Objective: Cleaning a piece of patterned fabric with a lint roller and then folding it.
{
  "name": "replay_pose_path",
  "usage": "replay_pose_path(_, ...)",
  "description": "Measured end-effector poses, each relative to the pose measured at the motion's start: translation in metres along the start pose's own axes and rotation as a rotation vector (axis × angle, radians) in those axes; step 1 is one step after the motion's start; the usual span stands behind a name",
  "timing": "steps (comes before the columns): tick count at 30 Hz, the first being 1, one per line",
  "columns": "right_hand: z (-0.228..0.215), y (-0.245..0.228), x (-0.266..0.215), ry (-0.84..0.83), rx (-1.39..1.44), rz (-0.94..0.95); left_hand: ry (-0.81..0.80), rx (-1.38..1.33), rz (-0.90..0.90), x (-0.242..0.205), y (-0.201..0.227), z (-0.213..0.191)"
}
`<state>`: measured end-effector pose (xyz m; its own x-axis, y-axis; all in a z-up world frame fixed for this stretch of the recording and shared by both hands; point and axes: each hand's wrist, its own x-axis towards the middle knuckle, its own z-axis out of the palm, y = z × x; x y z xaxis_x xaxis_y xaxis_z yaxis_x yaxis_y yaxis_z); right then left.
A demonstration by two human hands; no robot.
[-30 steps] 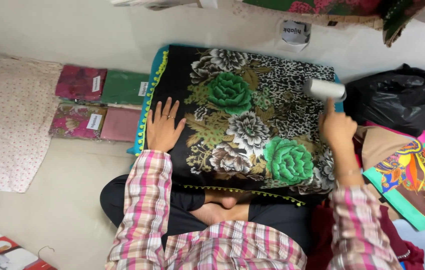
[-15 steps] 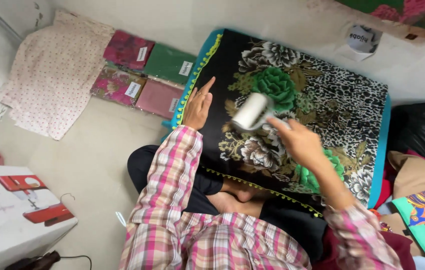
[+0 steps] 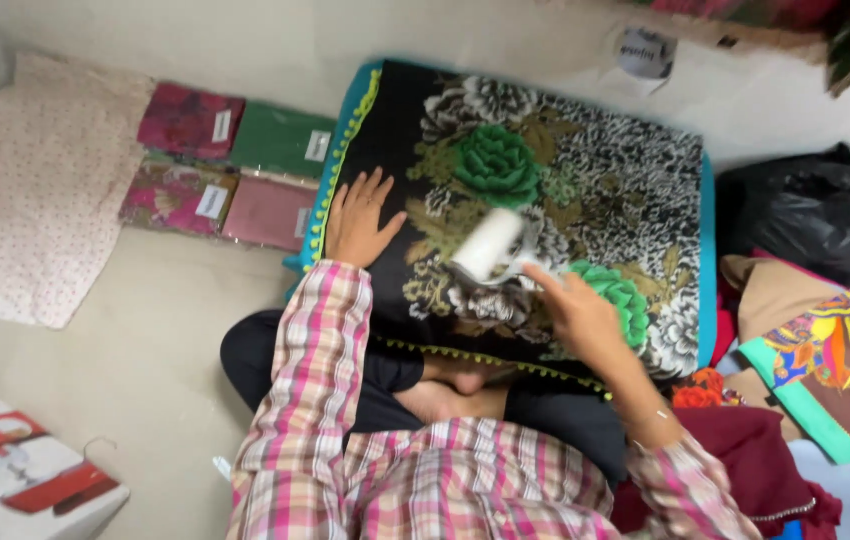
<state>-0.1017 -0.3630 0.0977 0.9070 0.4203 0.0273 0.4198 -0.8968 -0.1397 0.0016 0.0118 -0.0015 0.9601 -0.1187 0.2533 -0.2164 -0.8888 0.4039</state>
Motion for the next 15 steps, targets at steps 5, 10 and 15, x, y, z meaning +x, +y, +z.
replay_pose_path(5,-0.003,0.086,-0.100,-0.023,0.126,0.122,0.018,-0.042,-0.011,-0.016,0.000,-0.005)
replay_pose_path(10,-0.038,0.119,-0.131,-0.103,0.392,0.294,-0.036,-0.177,0.074,-0.066,0.040,-0.044)
replay_pose_path(15,-0.022,0.122,-0.093,-0.099,0.356,0.155,0.035,-0.112,0.073,-0.089,0.047,-0.033)
